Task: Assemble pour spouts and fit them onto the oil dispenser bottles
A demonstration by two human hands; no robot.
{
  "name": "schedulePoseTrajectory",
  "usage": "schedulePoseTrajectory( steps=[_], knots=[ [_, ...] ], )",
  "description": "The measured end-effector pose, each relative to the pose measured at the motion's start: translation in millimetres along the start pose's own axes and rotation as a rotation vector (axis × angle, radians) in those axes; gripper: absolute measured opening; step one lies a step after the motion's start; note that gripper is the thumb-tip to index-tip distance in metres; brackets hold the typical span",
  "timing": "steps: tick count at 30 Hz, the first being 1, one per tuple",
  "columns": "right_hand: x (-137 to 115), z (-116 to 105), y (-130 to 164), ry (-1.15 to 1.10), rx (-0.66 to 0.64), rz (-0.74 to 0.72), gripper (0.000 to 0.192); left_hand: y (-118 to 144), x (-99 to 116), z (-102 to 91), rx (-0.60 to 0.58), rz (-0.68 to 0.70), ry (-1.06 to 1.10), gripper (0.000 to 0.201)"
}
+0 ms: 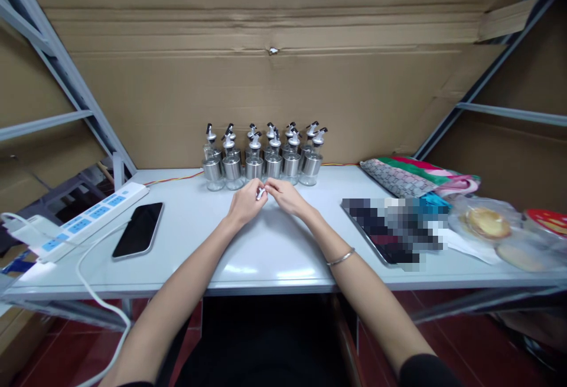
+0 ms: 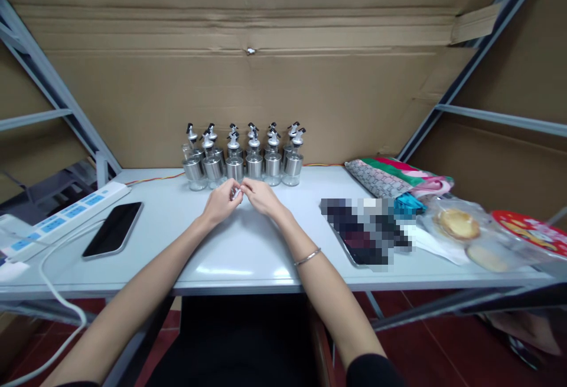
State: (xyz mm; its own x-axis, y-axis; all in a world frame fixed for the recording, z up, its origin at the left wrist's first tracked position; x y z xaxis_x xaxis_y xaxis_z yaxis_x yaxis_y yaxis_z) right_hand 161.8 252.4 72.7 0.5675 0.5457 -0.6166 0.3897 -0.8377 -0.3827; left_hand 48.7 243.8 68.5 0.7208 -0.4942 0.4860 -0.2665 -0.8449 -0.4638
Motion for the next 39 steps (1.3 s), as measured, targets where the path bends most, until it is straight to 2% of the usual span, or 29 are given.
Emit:
schedulePoseTrajectory(
  steps=[7, 17, 21, 24, 26, 30, 34, 39],
  knots=[
    [-3.2, -0.6, -0.5, 0.015, 0.022, -0.02, 0.025, 2.6, 10.9, -7.3, 0.065, 0.047, -0.113, 0.008],
    [-2.4, -4.6, 0.1, 0.03, 0.064, 0.006, 0.029, 2.7, 13.5, -7.7, 0.086, 0.067, -0.061, 0.009],
    [4.8, -5.9, -2.8, -0.041, 0.052, 0.063, 0.031, 3.1, 16.2, -7.2, 0.076, 0.128, -0.044, 0.01],
    [13.9, -13.0, -1.8, -0.217, 0.054, 0.165, 0.035, 4.0, 18.4, -6.9, 0.074, 0.198, -0.028, 0.01],
    [16.9, -18.0, 2.2, -0.395, 0.0, 0.205, 0.039, 5.3, 21.6, -7.4, 0.081, 0.266, -0.012, 0.011],
    [19.2, -24.8, 17.6, -0.602, -0.23, 0.237, 0.034, 8.2, 28.3, -9.5, 0.108, 0.354, 0.009, 0.014],
    [34.8, -24.4, 30.5, -0.452, -0.384, 0.31, 0.023, 8.9, 30.1, -9.3, 0.098, 0.356, 0.018, 0.015],
    [48.6, -19.5, 31.3, -0.179, -0.39, 0.347, 0.017, 8.6, 28.5, -6.6, 0.052, 0.342, -0.009, 0.015]
  ],
)
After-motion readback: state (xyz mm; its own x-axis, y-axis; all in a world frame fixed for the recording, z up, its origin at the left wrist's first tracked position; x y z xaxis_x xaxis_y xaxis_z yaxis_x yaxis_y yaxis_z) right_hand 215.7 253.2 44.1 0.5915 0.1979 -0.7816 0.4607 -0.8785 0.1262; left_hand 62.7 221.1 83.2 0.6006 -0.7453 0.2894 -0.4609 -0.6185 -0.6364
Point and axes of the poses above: each hand's wrist, its own y-axis away from the middle knuckle, its own z-axis out of the palm, x = y × z, the point moved 6 cm from there along -y, towards the middle knuckle, and after that the axes turned 3 degrees about -z, right-handed, at the moved point
